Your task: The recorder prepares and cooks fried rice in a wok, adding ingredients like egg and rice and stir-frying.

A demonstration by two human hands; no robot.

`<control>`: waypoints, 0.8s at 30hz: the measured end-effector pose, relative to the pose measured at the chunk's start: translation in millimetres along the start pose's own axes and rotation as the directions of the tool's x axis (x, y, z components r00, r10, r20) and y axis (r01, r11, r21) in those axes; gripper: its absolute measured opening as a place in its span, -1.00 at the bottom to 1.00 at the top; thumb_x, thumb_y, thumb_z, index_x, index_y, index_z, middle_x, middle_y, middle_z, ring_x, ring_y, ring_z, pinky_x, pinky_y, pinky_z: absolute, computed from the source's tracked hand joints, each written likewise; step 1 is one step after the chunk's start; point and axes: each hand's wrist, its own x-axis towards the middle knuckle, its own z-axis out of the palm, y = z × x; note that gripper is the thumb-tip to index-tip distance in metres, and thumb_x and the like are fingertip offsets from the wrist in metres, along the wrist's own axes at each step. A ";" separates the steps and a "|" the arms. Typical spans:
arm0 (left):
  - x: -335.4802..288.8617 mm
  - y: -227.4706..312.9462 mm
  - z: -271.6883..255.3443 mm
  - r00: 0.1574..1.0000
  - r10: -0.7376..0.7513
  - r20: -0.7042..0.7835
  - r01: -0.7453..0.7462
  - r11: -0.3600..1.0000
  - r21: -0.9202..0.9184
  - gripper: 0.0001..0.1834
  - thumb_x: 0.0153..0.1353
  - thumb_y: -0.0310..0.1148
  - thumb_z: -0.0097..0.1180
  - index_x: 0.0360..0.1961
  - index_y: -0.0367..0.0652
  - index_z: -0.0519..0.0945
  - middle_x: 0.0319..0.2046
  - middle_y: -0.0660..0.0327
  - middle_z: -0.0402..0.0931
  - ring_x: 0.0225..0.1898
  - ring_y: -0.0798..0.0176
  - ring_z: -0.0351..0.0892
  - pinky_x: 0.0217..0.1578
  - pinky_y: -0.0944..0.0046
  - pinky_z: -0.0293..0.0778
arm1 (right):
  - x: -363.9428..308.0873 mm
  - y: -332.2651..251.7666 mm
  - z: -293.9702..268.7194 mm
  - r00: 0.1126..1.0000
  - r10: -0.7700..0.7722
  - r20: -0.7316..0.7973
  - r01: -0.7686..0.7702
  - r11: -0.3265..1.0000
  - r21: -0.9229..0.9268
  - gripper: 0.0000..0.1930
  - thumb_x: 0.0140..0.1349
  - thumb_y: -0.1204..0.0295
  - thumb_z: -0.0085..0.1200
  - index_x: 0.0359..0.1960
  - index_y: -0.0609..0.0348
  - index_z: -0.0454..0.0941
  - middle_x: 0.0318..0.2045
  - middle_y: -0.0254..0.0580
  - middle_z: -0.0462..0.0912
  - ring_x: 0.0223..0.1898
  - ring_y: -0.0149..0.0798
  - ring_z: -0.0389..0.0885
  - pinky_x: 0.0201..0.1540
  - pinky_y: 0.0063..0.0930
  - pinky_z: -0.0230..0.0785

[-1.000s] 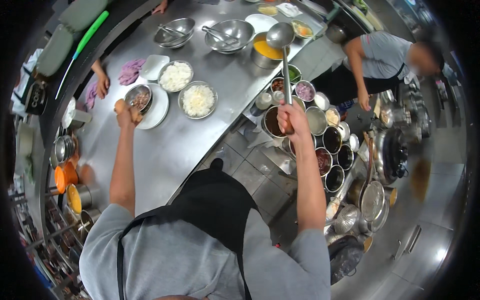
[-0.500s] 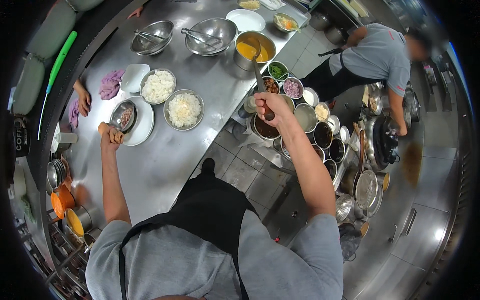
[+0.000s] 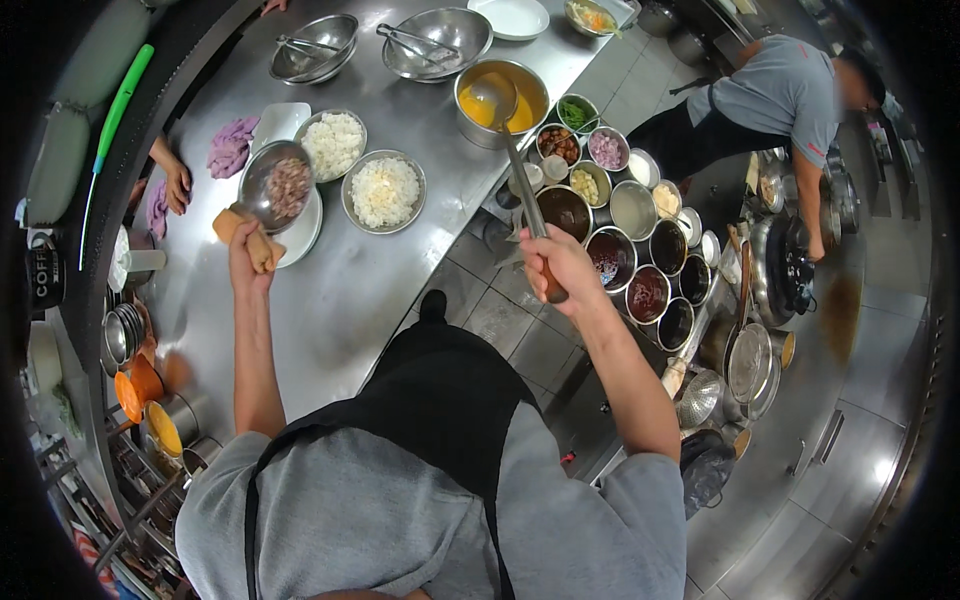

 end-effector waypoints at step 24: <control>13.4 -85.0 123.8 0.965 0.224 0.133 -0.249 0.944 0.218 -0.46 -0.02 -0.62 0.13 0.07 -0.29 0.34 -0.09 0.10 0.46 -0.11 0.17 0.55 -0.15 0.22 0.57 | 14.3 52.2 -34.6 0.895 -0.171 0.412 -0.219 0.636 0.740 -0.83 0.26 0.52 -0.22 -0.17 0.26 0.40 -0.74 -0.44 0.27 -0.85 -0.48 0.23 -0.84 -0.55 0.18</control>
